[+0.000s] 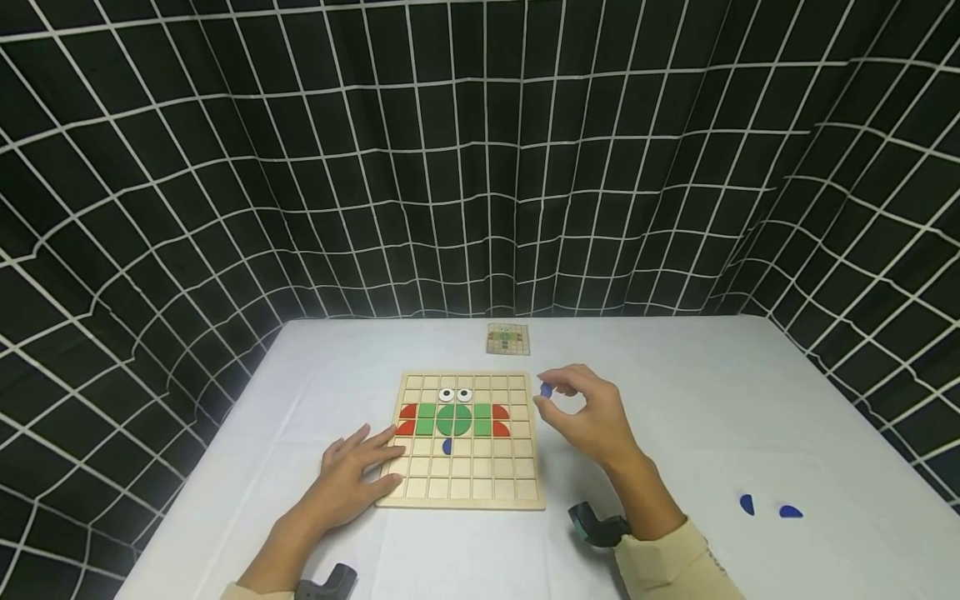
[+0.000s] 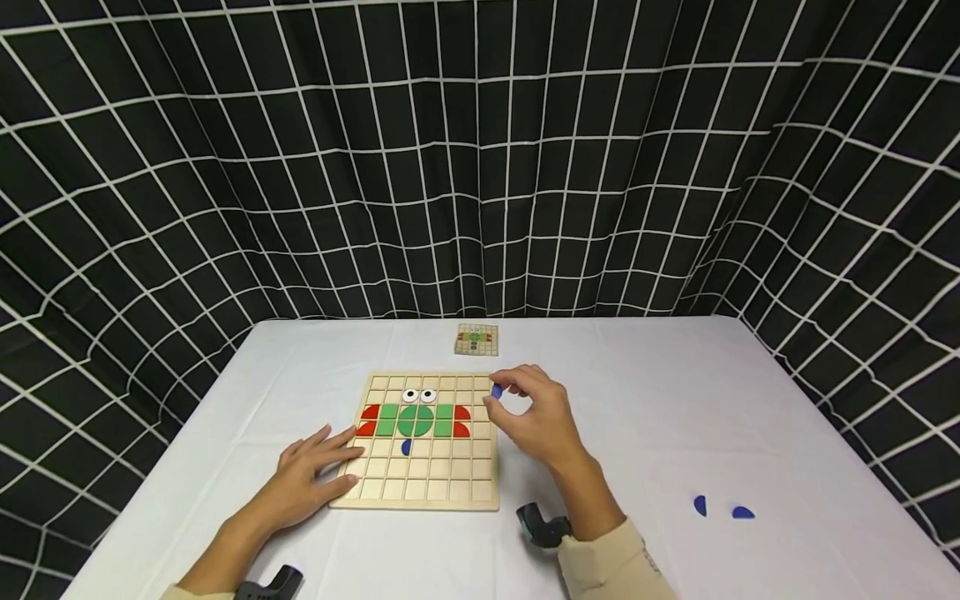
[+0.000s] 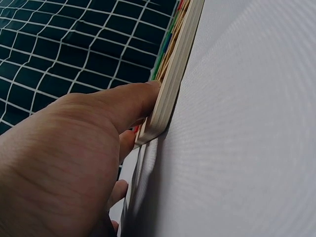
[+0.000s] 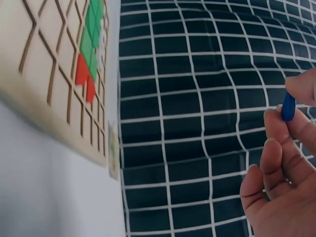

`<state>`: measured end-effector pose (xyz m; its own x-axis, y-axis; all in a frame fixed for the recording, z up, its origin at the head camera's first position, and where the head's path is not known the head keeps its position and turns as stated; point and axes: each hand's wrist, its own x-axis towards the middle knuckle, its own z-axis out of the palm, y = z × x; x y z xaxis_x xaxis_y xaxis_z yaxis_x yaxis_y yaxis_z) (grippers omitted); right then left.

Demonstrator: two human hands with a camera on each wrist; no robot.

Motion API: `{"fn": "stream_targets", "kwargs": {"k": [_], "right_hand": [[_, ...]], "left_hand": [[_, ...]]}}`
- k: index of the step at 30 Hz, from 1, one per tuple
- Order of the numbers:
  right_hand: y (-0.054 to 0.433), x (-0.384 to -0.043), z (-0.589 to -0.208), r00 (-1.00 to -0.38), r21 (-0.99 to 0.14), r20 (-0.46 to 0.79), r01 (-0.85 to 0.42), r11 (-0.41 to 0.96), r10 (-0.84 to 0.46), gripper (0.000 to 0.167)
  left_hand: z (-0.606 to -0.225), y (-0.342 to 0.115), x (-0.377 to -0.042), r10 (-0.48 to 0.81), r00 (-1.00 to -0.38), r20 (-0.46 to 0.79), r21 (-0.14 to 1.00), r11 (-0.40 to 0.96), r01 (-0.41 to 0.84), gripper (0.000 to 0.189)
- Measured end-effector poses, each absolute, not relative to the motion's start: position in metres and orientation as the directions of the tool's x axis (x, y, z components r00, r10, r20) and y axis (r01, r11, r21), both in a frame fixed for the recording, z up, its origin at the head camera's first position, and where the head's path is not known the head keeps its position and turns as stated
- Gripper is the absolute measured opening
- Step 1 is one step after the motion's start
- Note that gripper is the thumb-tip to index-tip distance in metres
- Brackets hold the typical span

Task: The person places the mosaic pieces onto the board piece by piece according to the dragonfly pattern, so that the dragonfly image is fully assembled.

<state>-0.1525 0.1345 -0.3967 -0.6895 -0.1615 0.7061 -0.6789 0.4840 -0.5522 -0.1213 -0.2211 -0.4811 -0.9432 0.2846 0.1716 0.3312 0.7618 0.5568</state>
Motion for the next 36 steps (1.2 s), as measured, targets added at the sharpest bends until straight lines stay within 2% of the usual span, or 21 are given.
{"fn": "stream_targets", "kwargs": {"k": [10,18,26,36], "right_hand": [[0.110,-0.157,-0.408,-0.668,-0.562,0.714,-0.725,0.398,-0.210,0.026],[0.087,-0.159,-0.421,-0.736,-0.653,0.628,-0.674,0.345,-0.251,0.023],[0.061,-0.162,-0.434,-0.776,-0.708,0.564,-0.631,0.318,-0.283,0.020],[0.044,-0.165,-0.447,-0.796,-0.687,0.491,-0.603,0.405,-0.353,0.019]], "left_hand": [[-0.479,-0.223,-0.120,0.274,-0.947,0.166,0.564,0.761,0.319,0.039],[-0.479,-0.224,-0.119,0.257,-0.958,0.124,0.566,0.775,0.281,0.040],[-0.477,-0.225,-0.119,0.262,-0.955,0.141,0.567,0.769,0.295,0.040],[-0.479,-0.223,-0.121,0.281,-0.951,0.130,0.574,0.760,0.303,0.041]]}}
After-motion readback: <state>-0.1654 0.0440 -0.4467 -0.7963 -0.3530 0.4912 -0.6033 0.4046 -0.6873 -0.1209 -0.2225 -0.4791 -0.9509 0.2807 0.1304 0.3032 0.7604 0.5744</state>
